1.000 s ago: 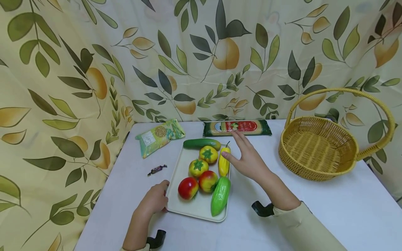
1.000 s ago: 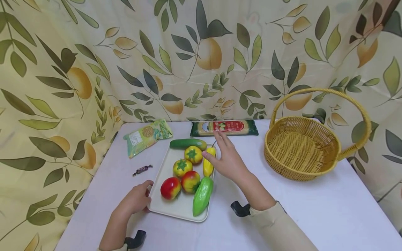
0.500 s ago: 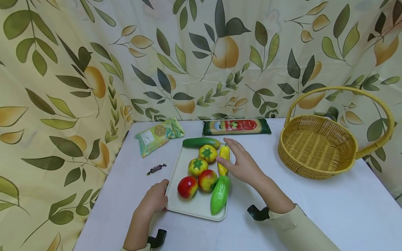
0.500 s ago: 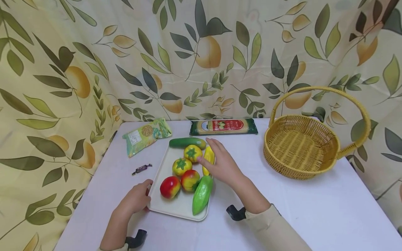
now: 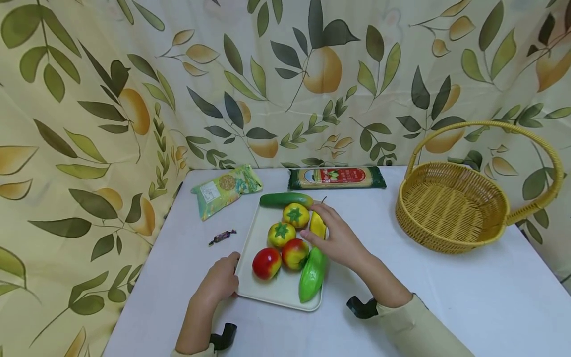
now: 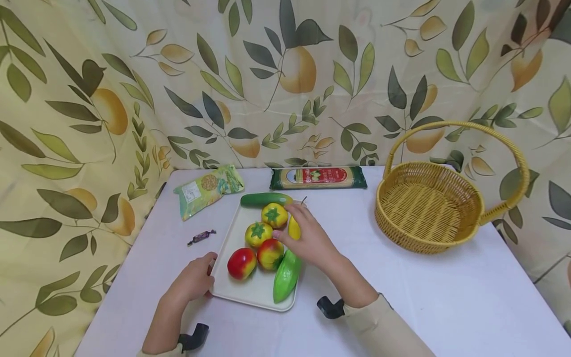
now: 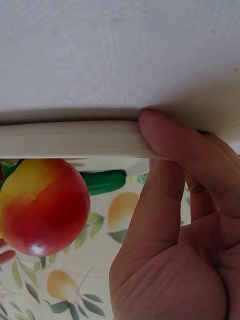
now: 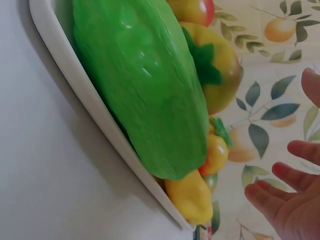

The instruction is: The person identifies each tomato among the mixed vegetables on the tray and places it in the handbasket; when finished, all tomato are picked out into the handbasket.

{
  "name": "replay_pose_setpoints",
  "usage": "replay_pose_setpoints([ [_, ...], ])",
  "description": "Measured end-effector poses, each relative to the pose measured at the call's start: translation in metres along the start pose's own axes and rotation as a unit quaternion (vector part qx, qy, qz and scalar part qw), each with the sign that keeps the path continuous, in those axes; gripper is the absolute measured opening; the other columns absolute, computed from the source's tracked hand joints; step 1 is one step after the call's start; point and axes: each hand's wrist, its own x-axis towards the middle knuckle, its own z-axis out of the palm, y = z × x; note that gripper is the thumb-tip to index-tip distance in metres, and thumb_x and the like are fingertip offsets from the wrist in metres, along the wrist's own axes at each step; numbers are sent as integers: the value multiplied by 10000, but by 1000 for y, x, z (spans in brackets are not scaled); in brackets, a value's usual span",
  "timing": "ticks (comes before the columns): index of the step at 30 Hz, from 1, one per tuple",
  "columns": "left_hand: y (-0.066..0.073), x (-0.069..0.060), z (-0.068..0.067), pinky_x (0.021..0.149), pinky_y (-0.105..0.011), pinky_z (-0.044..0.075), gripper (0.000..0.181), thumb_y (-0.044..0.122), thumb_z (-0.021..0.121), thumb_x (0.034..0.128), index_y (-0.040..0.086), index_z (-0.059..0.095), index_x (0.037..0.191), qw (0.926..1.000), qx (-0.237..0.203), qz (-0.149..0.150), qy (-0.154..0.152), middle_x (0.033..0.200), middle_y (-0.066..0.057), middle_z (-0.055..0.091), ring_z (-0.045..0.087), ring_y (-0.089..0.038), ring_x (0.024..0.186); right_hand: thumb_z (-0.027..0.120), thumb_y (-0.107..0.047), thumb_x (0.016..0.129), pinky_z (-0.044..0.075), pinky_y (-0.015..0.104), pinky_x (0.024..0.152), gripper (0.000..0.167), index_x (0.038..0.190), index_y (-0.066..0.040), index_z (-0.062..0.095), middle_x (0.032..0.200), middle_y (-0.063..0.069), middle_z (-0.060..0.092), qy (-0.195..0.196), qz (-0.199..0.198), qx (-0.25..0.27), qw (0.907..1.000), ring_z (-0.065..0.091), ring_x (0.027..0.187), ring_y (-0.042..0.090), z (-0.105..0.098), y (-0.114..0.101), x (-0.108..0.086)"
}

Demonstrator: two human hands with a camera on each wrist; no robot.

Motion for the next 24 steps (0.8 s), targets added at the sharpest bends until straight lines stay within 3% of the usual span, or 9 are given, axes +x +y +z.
replay_pose_setpoints([
  [8,1,3,-2,638,-335,491,545,-58,620,881,-8,508,1412,9998,200,-52,-3,1137,-190,611,577,-237,814,683,-556,896,359,634,1046,785,1535,-192,409,1602,107,301,-240,96,157,9995,338,1428,400,11,-2,-3],
  [14,0,3,-1,613,-331,482,521,-75,613,874,-17,526,1384,9998,199,48,38,1064,-178,625,577,-226,761,707,-560,875,373,632,1035,812,1523,-157,431,1601,139,297,-368,140,200,9990,358,1411,423,21,-4,-7],
  [24,-1,1,1,575,-323,483,526,-67,620,886,-10,515,1398,10000,23,-77,-9,1076,-180,616,567,-204,694,789,-491,830,402,581,1039,774,1475,-175,498,1561,107,363,-485,89,138,9987,406,1380,376,33,-5,-9],
])
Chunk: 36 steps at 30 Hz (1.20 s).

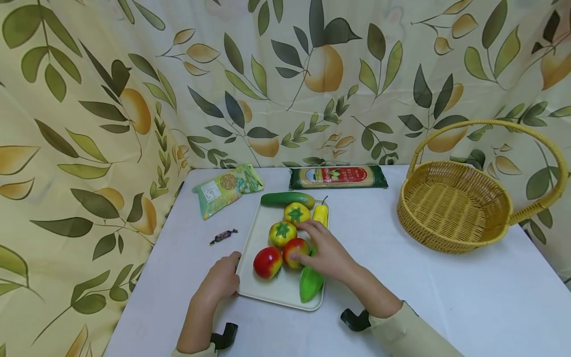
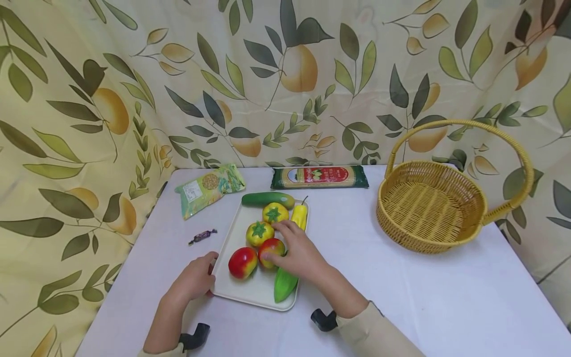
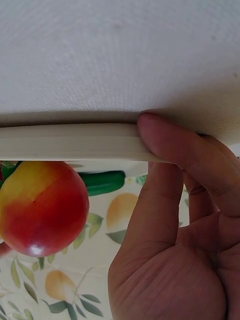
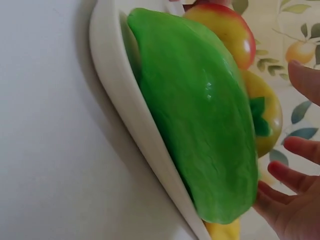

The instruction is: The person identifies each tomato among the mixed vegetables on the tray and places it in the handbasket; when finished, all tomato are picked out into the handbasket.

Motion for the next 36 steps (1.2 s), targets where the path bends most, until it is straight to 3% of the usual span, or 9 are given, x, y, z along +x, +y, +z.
replay_pose_setpoints([
  [17,0,-2,-1,583,-323,476,521,-85,602,879,-11,523,1389,9999,30,111,47,985,-151,624,566,-190,662,876,-339,766,452,509,1013,752,1425,-167,558,1439,49,464,-183,-21,-374,9991,487,1275,286,15,-1,-1],
  [24,-1,-1,0,573,-324,479,518,-85,596,883,-14,517,1390,9999,-73,152,22,974,-147,624,567,-183,613,878,-261,770,466,491,997,708,1401,-151,575,1372,36,503,-149,-156,-311,9993,522,1219,266,17,0,-1],
  [36,-3,0,1,569,-321,481,530,-80,599,886,-18,505,1403,9999,-120,106,10,967,-139,622,568,-186,623,862,-209,787,463,482,1008,713,1427,-162,551,1400,21,525,-69,-104,-42,9999,518,1250,263,15,-2,-1],
])
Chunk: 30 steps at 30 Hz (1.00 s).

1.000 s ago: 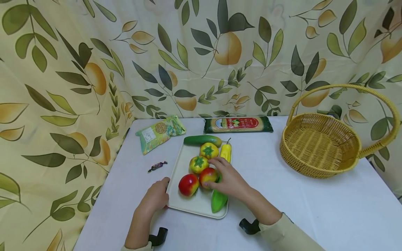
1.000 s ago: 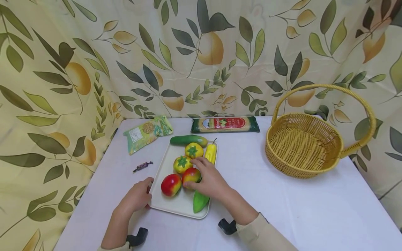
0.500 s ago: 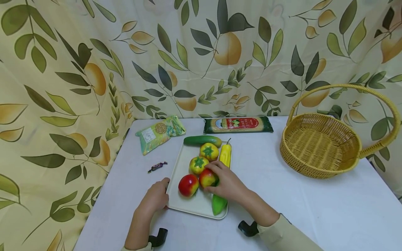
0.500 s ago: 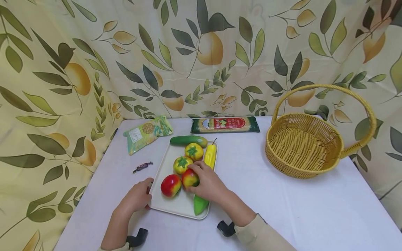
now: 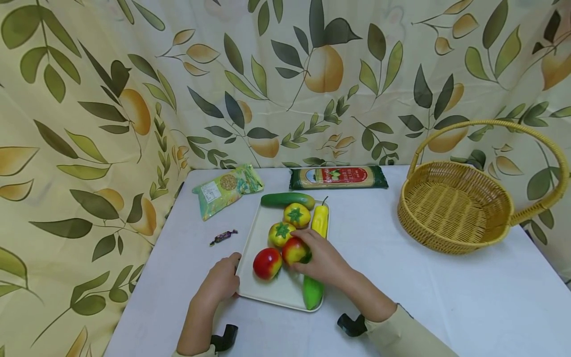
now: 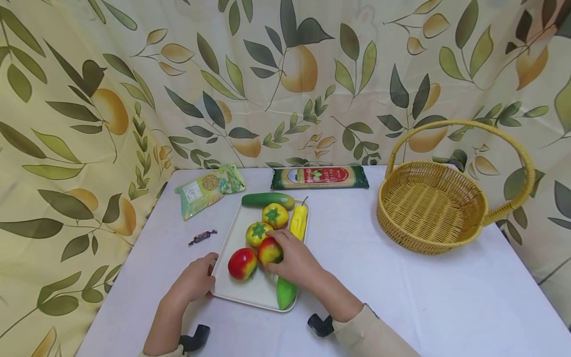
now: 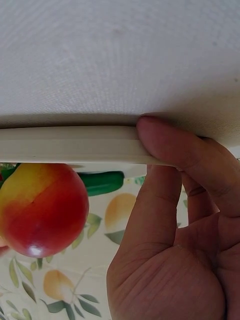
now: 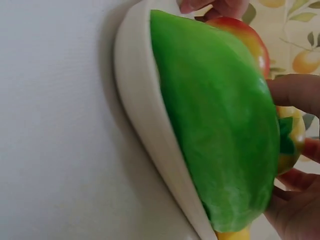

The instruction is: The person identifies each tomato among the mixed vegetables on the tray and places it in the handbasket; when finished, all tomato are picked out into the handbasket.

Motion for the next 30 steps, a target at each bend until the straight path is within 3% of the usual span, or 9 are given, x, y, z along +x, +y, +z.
replay_pose_setpoints([
  [10,1,1,0,583,-324,481,539,-61,602,897,-4,493,1422,9999,60,-134,-46,985,-138,622,569,-185,628,855,-207,807,479,480,986,687,1423,-182,553,1430,35,518,107,-144,726,9972,518,1247,267,-9,-2,4],
  [24,0,3,0,605,-334,467,553,-91,582,884,-13,491,1424,9998,187,-40,22,1079,-187,633,571,-177,571,842,-248,817,488,447,980,660,1415,-208,566,1370,73,547,-144,317,1721,9845,535,1196,296,-21,-8,11],
  [30,1,1,0,585,-330,454,549,-108,572,880,-27,490,1417,9998,220,11,32,1037,-176,645,569,-173,552,820,-250,835,518,435,931,649,1422,-186,551,1370,105,534,-240,447,2077,9769,553,1192,335,-27,-7,15],
])
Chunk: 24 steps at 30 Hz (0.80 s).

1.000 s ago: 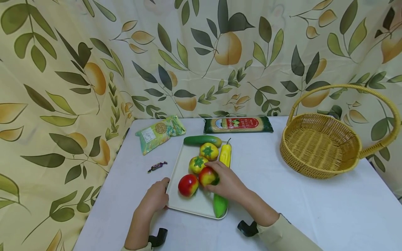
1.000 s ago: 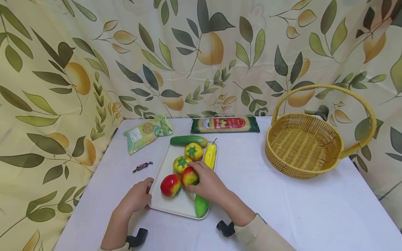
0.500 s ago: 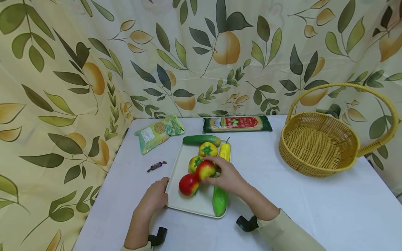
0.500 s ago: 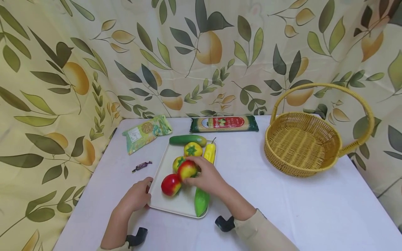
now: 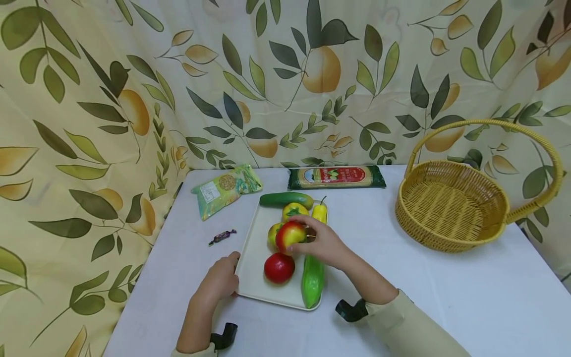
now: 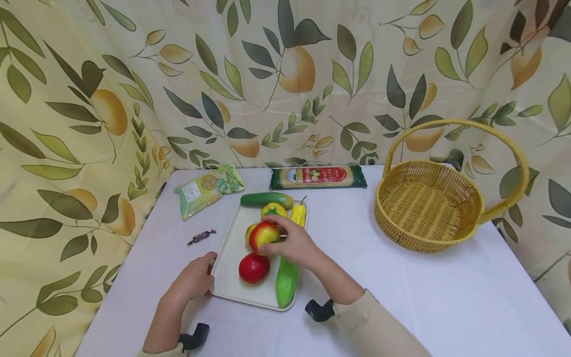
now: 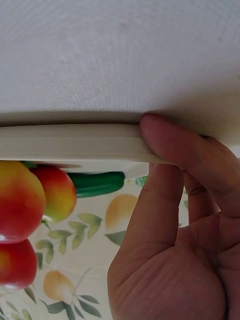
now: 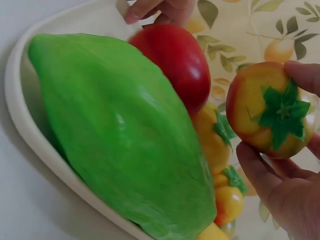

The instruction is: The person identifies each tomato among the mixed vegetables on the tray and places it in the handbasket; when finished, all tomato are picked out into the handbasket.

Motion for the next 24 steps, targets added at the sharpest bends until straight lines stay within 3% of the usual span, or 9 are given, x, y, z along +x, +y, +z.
replay_pose_setpoints([
  [9,3,0,-2,654,-355,481,561,-95,585,879,-24,484,1426,10000,50,-47,-5,1079,-177,640,581,-181,638,795,-216,852,527,427,917,641,1436,-160,536,1416,126,492,-15,27,420,9991,522,1232,368,-6,-7,0],
  [17,1,0,-2,712,-394,497,562,-97,586,868,-24,493,1417,10000,94,3,25,981,-136,646,589,-187,681,806,-200,841,524,428,926,661,1442,-161,533,1430,117,476,149,-56,497,9986,495,1275,380,-11,-14,1],
  [24,0,0,0,623,-349,479,552,-98,570,877,-30,487,1419,10000,-50,4,-18,958,-137,644,586,-175,594,791,-200,861,520,409,936,639,1442,-183,525,1447,95,476,208,-108,709,9972,521,1269,365,-17,-19,3],
])
